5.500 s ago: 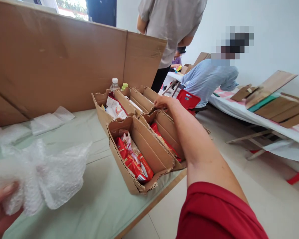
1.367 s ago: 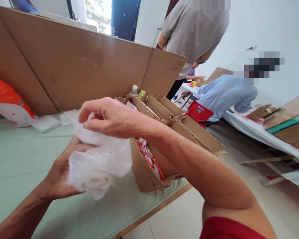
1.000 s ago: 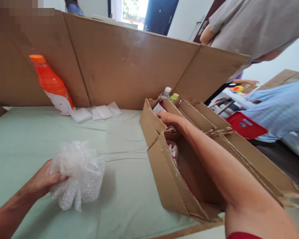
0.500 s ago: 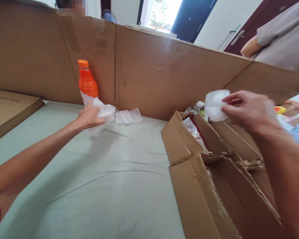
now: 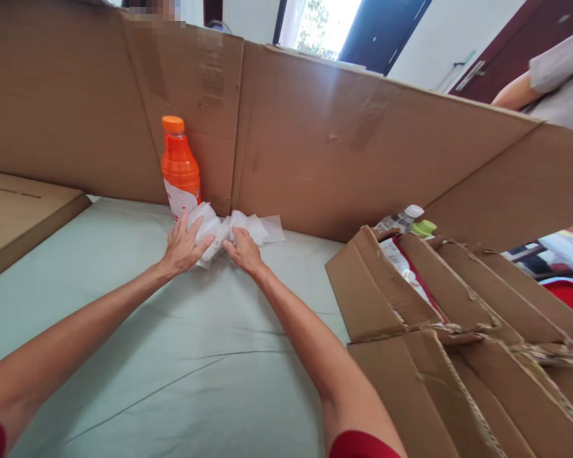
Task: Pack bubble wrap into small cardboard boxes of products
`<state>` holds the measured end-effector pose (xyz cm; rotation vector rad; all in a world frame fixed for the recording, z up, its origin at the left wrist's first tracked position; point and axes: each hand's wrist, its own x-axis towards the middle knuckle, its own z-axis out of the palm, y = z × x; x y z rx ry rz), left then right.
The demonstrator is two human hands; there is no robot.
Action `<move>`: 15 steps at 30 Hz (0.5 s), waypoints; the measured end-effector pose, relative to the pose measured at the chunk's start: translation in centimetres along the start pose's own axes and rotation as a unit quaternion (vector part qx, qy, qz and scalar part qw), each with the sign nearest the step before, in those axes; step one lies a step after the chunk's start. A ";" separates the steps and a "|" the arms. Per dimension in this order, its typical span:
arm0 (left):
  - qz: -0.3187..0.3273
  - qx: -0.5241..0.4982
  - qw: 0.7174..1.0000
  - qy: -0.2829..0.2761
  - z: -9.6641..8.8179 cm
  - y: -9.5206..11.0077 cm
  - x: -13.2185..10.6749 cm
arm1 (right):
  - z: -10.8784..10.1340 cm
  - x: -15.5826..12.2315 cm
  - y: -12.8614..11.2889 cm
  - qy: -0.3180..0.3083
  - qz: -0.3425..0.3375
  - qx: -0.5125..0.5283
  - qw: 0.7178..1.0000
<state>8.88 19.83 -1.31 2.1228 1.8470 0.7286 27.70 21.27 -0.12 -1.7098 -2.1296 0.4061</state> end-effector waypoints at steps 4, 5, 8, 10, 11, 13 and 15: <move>0.037 0.033 0.998 -0.038 1.0 -1.8 -0.6 | 2.8 1.0 1.0 -0.004 -0.008 0.033 0.999; 0.041 0.037 0.998 -0.044 1.4 -1.8 -0.5 | 2.7 1.6 1.4 -0.011 -0.013 0.037 0.999; 0.040 0.036 0.997 -0.055 2.2 -1.0 0.6 | 2.0 3.3 2.3 -0.036 -0.027 0.036 0.998; 0.036 0.031 0.997 -0.060 2.3 -0.6 1.4 | 1.6 4.1 2.7 -0.044 -0.029 0.027 0.998; 0.035 0.030 0.997 -0.062 2.3 -0.6 1.7 | 1.4 4.3 2.8 -0.045 -0.030 0.022 0.998; 0.038 0.028 0.997 -0.067 2.2 -0.9 2.0 | 1.4 4.6 2.6 -0.049 -0.034 0.014 0.998; 0.042 0.028 0.996 -0.069 2.1 -1.3 2.0 | 1.4 4.7 2.3 -0.060 -0.041 0.011 0.997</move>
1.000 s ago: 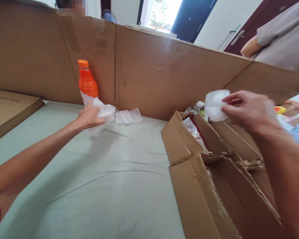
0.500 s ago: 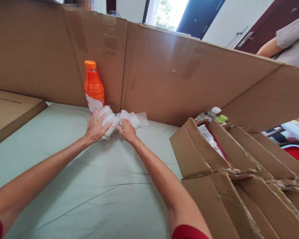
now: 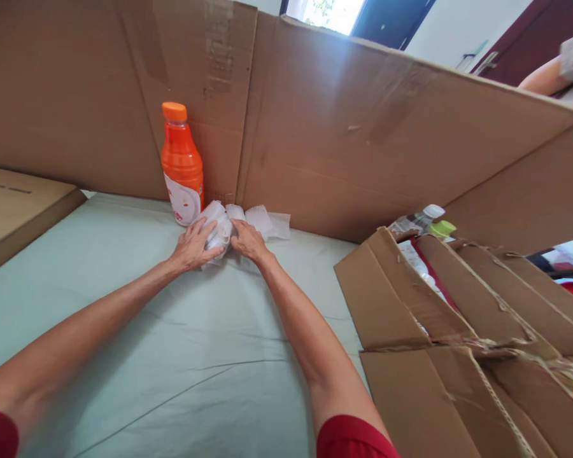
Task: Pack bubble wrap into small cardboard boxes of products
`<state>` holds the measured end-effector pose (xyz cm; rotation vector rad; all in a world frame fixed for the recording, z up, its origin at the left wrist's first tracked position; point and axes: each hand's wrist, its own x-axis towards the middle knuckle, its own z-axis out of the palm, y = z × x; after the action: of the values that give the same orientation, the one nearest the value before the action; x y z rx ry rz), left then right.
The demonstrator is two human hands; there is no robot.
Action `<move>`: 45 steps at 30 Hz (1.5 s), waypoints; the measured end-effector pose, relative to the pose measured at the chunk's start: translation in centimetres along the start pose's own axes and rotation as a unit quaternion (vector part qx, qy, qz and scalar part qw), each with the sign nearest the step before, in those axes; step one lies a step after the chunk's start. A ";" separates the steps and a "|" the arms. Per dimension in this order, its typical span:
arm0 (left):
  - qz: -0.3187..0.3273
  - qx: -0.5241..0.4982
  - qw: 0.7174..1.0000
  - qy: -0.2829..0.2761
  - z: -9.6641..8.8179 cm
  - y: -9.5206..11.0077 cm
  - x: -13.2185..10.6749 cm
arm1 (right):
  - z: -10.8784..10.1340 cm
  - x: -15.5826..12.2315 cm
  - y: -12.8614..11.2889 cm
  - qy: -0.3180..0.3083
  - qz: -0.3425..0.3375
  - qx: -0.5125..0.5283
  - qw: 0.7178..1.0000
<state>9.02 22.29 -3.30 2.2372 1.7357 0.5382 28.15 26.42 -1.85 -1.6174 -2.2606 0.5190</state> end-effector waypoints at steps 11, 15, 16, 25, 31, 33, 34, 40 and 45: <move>0.009 -0.014 0.998 0.053 -2.2 0.3 -2.2 | -4.2 -7.3 -3.5 0.078 0.065 -0.014 0.995; 0.041 -0.044 0.994 0.086 -3.5 -0.4 -6.4 | -5.0 -18.6 -6.2 0.127 0.053 -0.057 0.989; 0.052 -0.045 0.994 0.084 -3.7 -0.7 -7.7 | -5.4 -21.9 -6.8 0.147 0.039 -0.088 0.984; 0.053 -0.114 0.991 -0.039 -5.2 -1.3 -21.8 | -15.3 -42.9 -7.1 0.155 0.355 -0.417 0.822; 0.035 -0.186 0.980 -0.062 -6.7 1.4 -26.4 | -15.1 -45.3 -8.4 0.061 0.286 -0.412 0.863; 0.038 -0.191 0.979 -0.067 -7.5 1.4 -27.7 | -14.2 -46.1 -10.0 0.100 0.168 -0.382 0.903; 0.042 -0.193 0.978 -0.065 -7.9 1.3 -28.4 | -13.7 -46.2 -10.9 0.121 0.110 -0.360 0.919; 0.046 -0.190 0.981 -0.010 -9.6 -0.3 -31.6 | -10.1 -40.6 -17.1 0.133 -0.125 -0.251 0.950; -0.031 -0.237 0.971 0.027 -9.9 -2.0 -33.3 | -8.0 -35.1 -19.3 0.165 -0.269 -0.149 0.937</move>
<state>-4.29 -9.60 0.40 1.8430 1.4962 0.8985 26.67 -11.75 12.70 -1.0123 -2.4439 -0.2272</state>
